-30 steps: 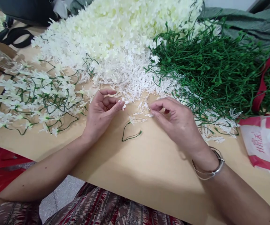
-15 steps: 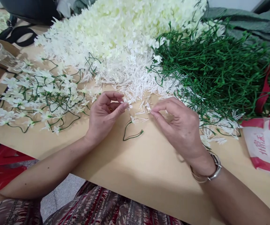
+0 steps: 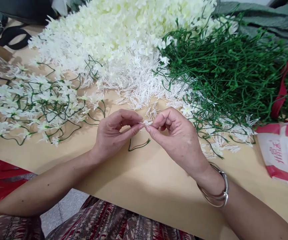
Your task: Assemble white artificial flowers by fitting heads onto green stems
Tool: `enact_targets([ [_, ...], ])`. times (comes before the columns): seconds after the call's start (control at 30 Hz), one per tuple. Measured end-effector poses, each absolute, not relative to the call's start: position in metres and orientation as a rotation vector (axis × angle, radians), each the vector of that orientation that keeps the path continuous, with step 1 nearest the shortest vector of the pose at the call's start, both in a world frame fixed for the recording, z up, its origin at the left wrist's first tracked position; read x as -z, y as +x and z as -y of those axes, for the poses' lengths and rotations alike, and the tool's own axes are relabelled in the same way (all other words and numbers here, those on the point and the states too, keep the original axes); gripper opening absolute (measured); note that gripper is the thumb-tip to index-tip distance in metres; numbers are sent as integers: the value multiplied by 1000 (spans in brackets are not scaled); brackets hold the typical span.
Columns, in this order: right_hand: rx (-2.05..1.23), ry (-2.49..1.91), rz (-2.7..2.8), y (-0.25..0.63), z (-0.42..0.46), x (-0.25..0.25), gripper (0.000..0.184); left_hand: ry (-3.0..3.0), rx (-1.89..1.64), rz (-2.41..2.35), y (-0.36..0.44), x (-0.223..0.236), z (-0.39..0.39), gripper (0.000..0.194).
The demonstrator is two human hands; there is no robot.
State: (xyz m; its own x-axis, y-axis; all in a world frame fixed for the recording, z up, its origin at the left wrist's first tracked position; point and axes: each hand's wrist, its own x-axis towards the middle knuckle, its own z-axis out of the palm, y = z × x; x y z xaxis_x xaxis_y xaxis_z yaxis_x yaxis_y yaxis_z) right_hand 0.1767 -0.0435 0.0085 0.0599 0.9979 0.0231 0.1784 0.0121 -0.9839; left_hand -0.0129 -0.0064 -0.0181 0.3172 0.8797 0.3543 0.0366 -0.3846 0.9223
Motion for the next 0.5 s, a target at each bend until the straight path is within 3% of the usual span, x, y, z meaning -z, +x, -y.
enact_targets([
  [0.33,-1203,-1379,1239,179,41,-7,28,2077,-1269,-713,-13,16,3,10],
  [0.5,-1071,-1376,1357,178,46,-8,7,1879,-1253,-730,-13,18,5,12],
])
